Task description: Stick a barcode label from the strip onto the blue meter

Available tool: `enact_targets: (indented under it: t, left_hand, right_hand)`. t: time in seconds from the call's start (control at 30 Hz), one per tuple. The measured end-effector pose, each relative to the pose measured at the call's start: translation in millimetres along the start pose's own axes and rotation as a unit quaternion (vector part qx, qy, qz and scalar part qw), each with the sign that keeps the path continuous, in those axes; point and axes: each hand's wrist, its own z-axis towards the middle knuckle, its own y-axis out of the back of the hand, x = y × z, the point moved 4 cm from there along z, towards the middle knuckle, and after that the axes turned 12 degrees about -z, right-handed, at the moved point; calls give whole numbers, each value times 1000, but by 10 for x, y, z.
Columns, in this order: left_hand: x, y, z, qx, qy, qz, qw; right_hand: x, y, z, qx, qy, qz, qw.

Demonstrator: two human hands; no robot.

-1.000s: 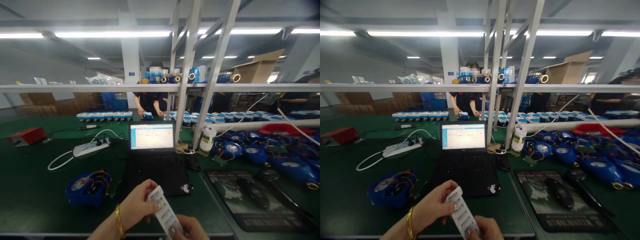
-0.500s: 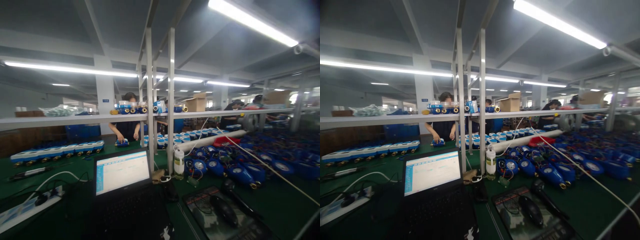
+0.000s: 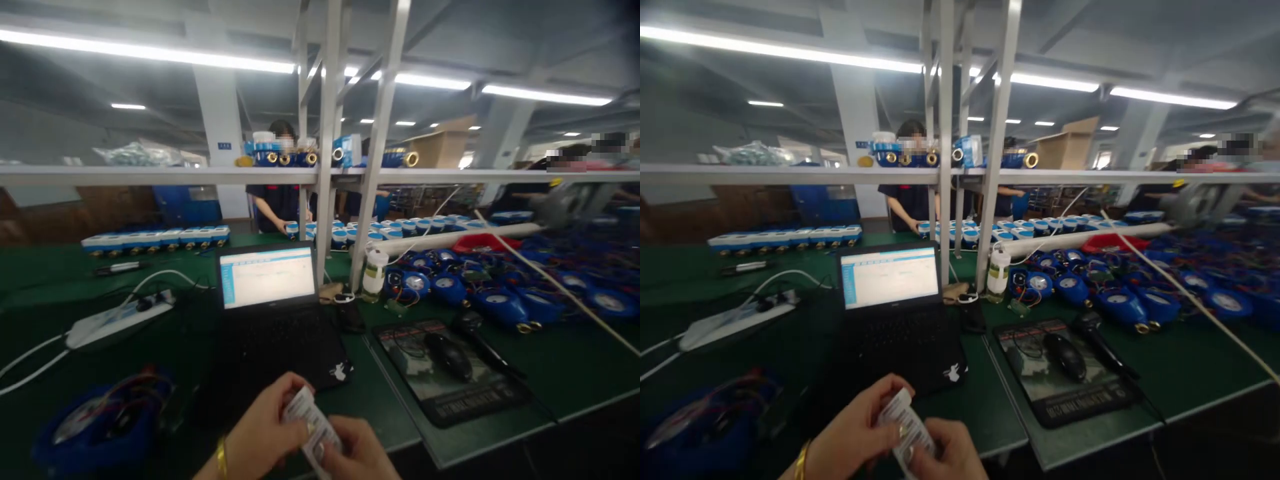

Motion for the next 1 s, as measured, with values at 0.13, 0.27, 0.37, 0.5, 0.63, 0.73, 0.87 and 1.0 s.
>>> enact_targets:
  t: [0.13,0.27,0.37,0.5,0.63,0.73,0.87,1.0]
  left_hand:
    - [4,158,-9,-35,-14,-64,997]
    - [73,166,-51,-29,-38,-67,997]
    - [105,94,-89,-22,-70,-80,994]
    - [177,120,-169,-71,-92,-125,985]
    - [351,233,-296,-160,-50,-73,983]
    - [498,171,-339,-122,6,-35,992]
    - [570,1,-338,-51,-9,-154,987]
    - [527,9,-397,-104,-38,-303,947]
  right_hand:
    - [181,-53,-53,30,7,7,999]
    - [332,-84,-68,40,11,22,999]
    - [412,-83,-60,25,46,57,997]
    - [353,-84,-38,8,55,121,991]
    - [213,-103,-38,0,19,155,988]
    - [200,-138,-38,4,-4,134,991]
    - [335,-240,-50,41,32,24,998]
    - [276,-370,-107,73,52,-66,994]
